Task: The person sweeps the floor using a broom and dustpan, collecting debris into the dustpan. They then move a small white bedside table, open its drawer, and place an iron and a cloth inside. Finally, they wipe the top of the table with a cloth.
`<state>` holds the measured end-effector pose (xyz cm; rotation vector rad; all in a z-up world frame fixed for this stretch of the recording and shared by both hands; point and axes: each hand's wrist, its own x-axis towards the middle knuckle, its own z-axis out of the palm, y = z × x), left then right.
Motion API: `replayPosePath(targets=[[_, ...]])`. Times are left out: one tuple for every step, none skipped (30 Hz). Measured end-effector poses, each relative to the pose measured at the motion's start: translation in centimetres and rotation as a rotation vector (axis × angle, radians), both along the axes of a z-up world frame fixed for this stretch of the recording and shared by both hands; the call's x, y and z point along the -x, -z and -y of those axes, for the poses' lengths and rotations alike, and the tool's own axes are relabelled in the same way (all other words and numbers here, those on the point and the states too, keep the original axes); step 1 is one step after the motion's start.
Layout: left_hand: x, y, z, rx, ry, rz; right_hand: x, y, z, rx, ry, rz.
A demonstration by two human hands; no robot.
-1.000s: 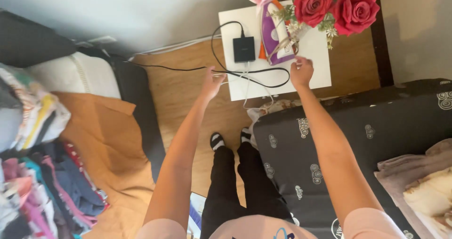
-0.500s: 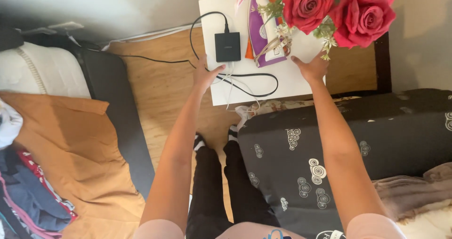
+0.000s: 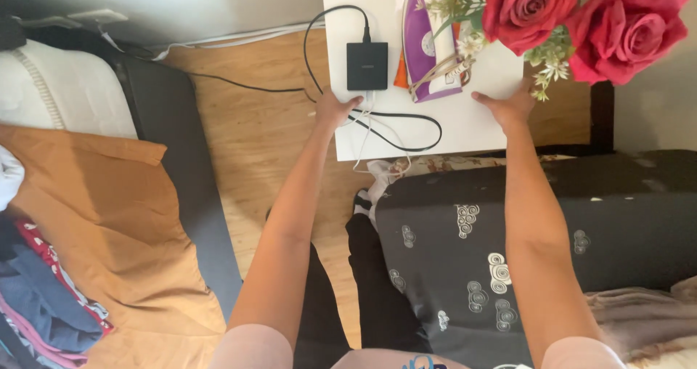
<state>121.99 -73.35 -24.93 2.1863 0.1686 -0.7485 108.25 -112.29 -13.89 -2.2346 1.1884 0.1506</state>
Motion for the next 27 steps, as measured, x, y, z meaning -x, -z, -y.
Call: replayPosePath(targets=[[-0.1, -0.5, 0.1, 0.002, -0.002, 0.005, -0.1, 0.3, 0.4, 0.002, -0.002, 0.005], [0.1, -0.9, 0.1, 0.007, -0.007, -0.014, 0.0, 0.5, 0.7, 0.003, -0.006, -0.009], [0.2, -1.4, 0.1, 0.012, -0.012, -0.032, 0.2, 0.8, 1.1, 0.005, -0.011, -0.023], [0.2, -1.7, 0.1, 0.011, -0.015, -0.028, 0.0, 0.5, 0.8, 0.004, -0.013, -0.019], [0.2, -2.0, 0.2, 0.002, -0.003, -0.03, -0.1, 0.2, 0.6, 0.002, -0.02, -0.028], [0.0, -2.5, 0.3, -0.007, 0.01, -0.03, -0.3, -0.2, 0.4, 0.001, -0.026, -0.034], [-0.1, -2.6, 0.0, -0.008, 0.008, -0.024, -0.6, -0.6, -0.1, -0.001, -0.028, -0.028], [0.0, -2.7, 0.0, -0.004, 0.013, -0.035, -0.4, -1.0, -0.3, 0.003, -0.029, -0.02], [0.1, -2.6, 0.1, 0.001, 0.019, -0.046, -0.3, -1.4, -0.4, 0.008, -0.031, -0.013], [0.1, -2.2, 0.1, 0.004, 0.02, -0.05, -0.2, -1.1, -0.2, 0.01, -0.031, -0.016], [0.1, -1.8, 0.1, 0.01, 0.019, -0.054, -0.1, -0.7, 0.1, 0.001, -0.028, -0.014], [0.1, -1.5, -0.2, 0.011, 0.017, -0.058, 0.0, -0.2, 0.1, -0.014, -0.026, -0.012], [-0.2, -2.2, 0.1, 0.008, 0.016, -0.061, -0.5, -0.7, 0.1, -0.017, -0.027, -0.015], [-0.3, -3.0, 0.2, 0.006, 0.036, -0.054, -0.6, -1.3, -0.2, -0.017, -0.035, -0.026], [-0.4, -3.8, 0.3, 0.004, 0.056, -0.047, -0.6, -1.8, -0.4, -0.016, -0.044, -0.036], [-0.4, -3.6, 0.1, 0.0, 0.06, -0.047, -0.4, -1.3, -0.2, -0.019, -0.039, -0.036], [-0.3, -3.5, -0.1, 0.012, 0.055, -0.03, -0.2, -0.9, 0.0, -0.028, -0.034, -0.021], [-0.7, -3.4, -0.3, 0.025, 0.049, -0.005, -0.4, -0.5, 0.2, -0.033, -0.03, 0.001], [-1.2, -4.3, 0.0, 0.024, 0.052, 0.003, -0.7, -0.4, 0.3, -0.034, -0.026, 0.01], [-0.8, -4.9, 0.2, -0.004, 0.049, 0.021, -0.3, -0.2, 0.3, -0.052, -0.022, -0.012], [-0.4, -5.6, 0.4, -0.033, 0.046, 0.039, 0.2, 0.0, 0.3, -0.07, -0.017, -0.034], [-0.5, -4.6, 0.2, -0.036, 0.053, 0.037, 0.5, 1.0, 0.6, -0.073, -0.011, -0.036], [-0.5, -3.6, 0.1, -0.076, 0.083, 0.04, 0.8, 1.8, 1.0, -0.065, -0.024, -0.045], [-1.1, -2.9, 0.1, -0.114, 0.112, 0.05, 0.6, 2.5, 1.6, -0.054, -0.038, -0.047], [-1.6, -3.9, 0.1, -0.115, 0.117, 0.056, 0.5, 2.6, 1.8, -0.054, -0.034, -0.042], [-1.9, -4.8, -0.2, -0.165, 0.187, 0.021, 0.6, 2.9, 1.9, -0.067, -0.04, -0.078], [-2.1, -5.7, -0.3, -0.215, 0.257, -0.015, 0.7, 3.3, 2.0, -0.081, -0.047, -0.113]])
